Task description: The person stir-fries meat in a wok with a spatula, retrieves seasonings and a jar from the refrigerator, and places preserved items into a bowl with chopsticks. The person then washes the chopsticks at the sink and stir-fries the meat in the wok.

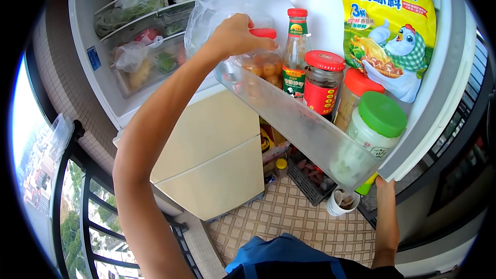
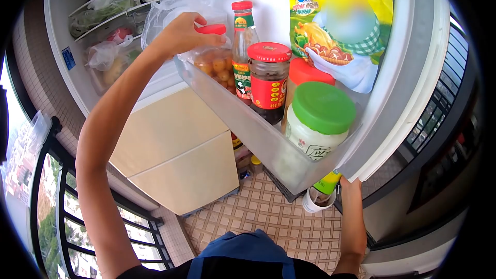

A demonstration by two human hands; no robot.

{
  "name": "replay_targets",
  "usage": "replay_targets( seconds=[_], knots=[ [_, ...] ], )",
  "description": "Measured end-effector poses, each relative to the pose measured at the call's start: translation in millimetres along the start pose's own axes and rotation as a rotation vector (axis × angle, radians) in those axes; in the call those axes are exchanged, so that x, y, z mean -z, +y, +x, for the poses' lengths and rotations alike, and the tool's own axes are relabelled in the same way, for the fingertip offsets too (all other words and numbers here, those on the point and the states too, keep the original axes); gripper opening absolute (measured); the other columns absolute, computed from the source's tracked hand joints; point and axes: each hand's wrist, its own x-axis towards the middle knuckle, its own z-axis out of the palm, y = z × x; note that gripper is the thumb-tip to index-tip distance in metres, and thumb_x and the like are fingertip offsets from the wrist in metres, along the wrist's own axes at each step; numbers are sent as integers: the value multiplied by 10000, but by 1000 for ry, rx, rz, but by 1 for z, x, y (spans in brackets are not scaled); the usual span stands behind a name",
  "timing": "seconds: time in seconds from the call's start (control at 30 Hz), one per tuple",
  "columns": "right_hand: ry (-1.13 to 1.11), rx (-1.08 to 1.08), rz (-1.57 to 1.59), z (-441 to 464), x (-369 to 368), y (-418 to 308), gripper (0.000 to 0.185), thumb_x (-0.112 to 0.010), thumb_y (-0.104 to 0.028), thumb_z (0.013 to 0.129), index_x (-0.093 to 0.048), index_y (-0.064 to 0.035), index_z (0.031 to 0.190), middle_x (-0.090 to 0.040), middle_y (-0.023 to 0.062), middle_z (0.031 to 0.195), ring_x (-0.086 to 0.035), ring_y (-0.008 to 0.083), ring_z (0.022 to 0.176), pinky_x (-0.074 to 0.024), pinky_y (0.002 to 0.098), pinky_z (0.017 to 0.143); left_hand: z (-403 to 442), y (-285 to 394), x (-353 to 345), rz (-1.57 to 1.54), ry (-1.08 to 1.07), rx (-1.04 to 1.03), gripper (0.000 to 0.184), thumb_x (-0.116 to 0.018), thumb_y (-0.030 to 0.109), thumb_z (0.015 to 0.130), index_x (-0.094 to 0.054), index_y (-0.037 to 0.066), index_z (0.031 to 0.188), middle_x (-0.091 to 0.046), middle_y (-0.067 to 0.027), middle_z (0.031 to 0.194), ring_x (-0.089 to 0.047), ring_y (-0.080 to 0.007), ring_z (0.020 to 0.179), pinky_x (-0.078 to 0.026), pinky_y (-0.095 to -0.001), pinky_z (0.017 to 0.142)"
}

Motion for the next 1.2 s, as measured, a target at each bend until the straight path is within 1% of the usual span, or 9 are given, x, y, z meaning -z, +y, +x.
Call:
replay_targets(
  seconds=[0.2, 0.27, 0.33, 0.37, 0.6, 0.67, 0.83, 1.07, 1.2],
  knots=[
    [0, 1, 4, -6, -4, 1, 424, -564, -250, 908, -478, 29, 1215, -559, 151, 1172, -593, 252, 1002, -507, 393, 837, 14, 1, 26, -116, 154, -25, 733, -825, 472, 504, -595, -61, 952, -623, -184, 910, -605, -250, 834, -481, -337, 714],
    [3, 4, 6, -6, -4, 1, 425, -564, -250, 908, -478, 29, 1216, -558, 152, 1174, -592, 253, 1003, -507, 393, 838, 8, 10, 35, -208, 78, 45, 696, -838, 440, 506, -614, -65, 930, -623, -170, 890, -601, -232, 838, -476, -335, 717],
    [0, 1, 10, -9, -4, 0, 426, -564, -250, 908, -477, 29, 1217, -558, 152, 1175, -592, 253, 1004, -507, 393, 839, 4, 7, 36, -237, 171, -24, 646, -835, 392, 606, -617, -42, 1033, -638, -104, 806, -569, -138, 676, -439, -245, 586],
    [-1, 2, 11, -10, -3, 1, 426, -564, -250, 908, -476, 30, 1218, -557, 152, 1176, -591, 253, 1004, -506, 393, 839, 1, 5, 35, -294, 190, -3, 658, -840, 366, 554, -621, -45, 1019, -630, -163, 905, -605, -219, 814, -480, -320, 691],
    [-5, -2, 8, -12, -5, 1, 430, -563, -249, 908, -473, 31, 1222, -554, 154, 1181, -590, 254, 1008, -505, 392, 842, -28, 2, 39, -555, 385, 48, 642, -835, 196, 641, -508, -18, 1151, -648, -154, 974, -606, -172, 830, -471, -298, 735],
    [-11, 0, 12, -12, -9, 1, 431, -563, -248, 908, -472, 31, 1223, -553, 155, 1183, -589, 254, 1009, -505, 392, 843, -38, -3, 36, -645, 432, -115, 704, -843, 231, 621, -461, -4, 1164, -634, -182, 988, -599, -211, 901, -484, -308, 761],
    [-21, 1, 23, -15, -14, 1, 433, -563, -248, 908, -470, 32, 1226, -551, 156, 1186, -588, 254, 1012, -504, 391, 844, -62, -12, 45, -853, 382, -308, 705, -814, 19, 631, -329, 41, 1143, -571, -210, 1138, -598, -247, 988, -518, -346, 831],
    [-40, 11, 34, -16, -23, -1, 437, -562, -247, 908, -467, 34, 1230, -548, 158, 1192, -587, 255, 1016, -503, 390, 847, -80, -10, 62, -960, 467, -472, 684, -809, 0, 647, -317, 53, 1120, -551, -229, 1166, -574, -258, 1043, -494, -366, 893],
    [-57, 15, 38, -11, -27, -1, 439, -562, -246, 909, -465, 35, 1232, -546, 159, 1195, -586, 255, 1018, -503, 390, 848, -90, -14, 88, -930, 597, -207, 637, -796, 132, 705, -348, 39, 1150, -598, -206, 1082, -592, -203, 944, -482, -319, 791]
  ],
)
